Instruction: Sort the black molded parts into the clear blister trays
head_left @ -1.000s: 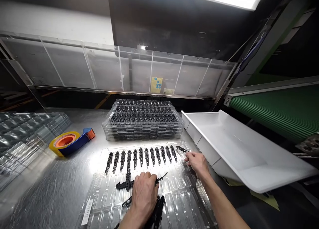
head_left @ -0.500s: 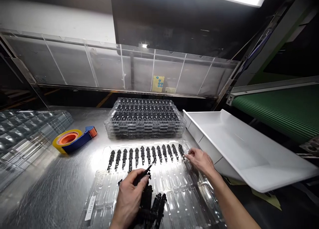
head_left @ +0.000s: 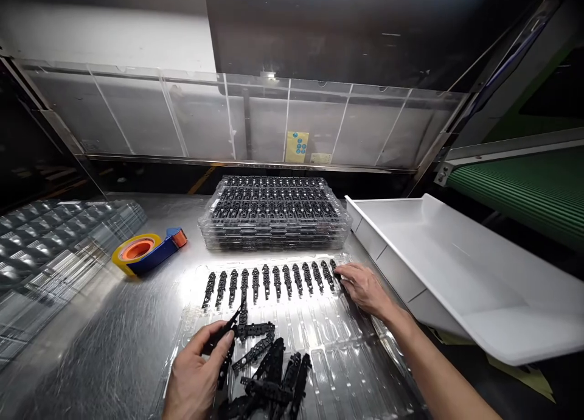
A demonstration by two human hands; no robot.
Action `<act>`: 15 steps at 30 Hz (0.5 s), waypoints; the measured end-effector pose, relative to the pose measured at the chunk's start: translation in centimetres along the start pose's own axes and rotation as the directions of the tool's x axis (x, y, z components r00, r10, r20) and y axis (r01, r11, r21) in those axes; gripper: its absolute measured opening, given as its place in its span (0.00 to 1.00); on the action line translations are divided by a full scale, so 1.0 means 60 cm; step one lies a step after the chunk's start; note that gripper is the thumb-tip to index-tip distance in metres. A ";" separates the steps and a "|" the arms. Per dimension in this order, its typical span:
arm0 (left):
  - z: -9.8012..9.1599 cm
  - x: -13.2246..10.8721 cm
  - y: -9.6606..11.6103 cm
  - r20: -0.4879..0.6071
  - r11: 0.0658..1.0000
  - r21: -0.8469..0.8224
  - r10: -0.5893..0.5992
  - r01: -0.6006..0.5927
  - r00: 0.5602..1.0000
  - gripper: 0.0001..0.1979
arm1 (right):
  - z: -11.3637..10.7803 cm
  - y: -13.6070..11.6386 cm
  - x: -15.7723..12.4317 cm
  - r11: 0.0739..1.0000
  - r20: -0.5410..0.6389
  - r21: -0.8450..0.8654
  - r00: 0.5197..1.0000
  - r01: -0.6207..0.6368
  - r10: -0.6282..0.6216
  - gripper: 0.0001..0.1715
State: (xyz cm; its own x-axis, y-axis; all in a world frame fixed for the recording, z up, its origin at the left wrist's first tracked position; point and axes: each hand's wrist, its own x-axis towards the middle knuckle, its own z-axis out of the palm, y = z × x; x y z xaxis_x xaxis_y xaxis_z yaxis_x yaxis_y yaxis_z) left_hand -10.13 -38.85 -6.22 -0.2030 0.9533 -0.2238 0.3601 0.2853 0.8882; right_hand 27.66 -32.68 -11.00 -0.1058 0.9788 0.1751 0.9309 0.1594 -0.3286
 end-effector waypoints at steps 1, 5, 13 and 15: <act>-0.003 0.001 0.001 -0.013 1.000 0.008 -0.020 0.020 1.000 0.30 | 0.001 0.001 0.000 1.000 -0.013 0.000 1.000 0.009 -0.009 0.17; -0.015 0.005 0.003 -0.075 0.999 0.014 -0.050 0.051 0.996 0.31 | -0.005 -0.006 -0.003 0.999 -0.086 0.026 0.996 0.019 -0.017 0.17; 0.037 0.000 0.035 0.281 0.968 0.005 0.239 -0.251 0.929 0.13 | -0.036 -0.224 -0.011 0.790 0.075 0.608 0.985 0.080 -0.158 0.27; 0.052 0.000 0.049 0.347 0.947 0.016 0.296 -0.322 0.890 0.12 | -0.043 -0.282 -0.008 0.693 0.072 0.705 0.957 0.150 -0.281 0.18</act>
State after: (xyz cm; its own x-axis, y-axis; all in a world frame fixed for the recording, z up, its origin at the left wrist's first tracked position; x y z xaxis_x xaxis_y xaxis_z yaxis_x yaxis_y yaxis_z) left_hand -6.22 -37.70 -4.84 0.2425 0.9672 -0.0752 0.4212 -0.0352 0.9063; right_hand 12.85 -36.20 -3.14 -0.3877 0.9013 0.1932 0.3830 0.3482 -0.8556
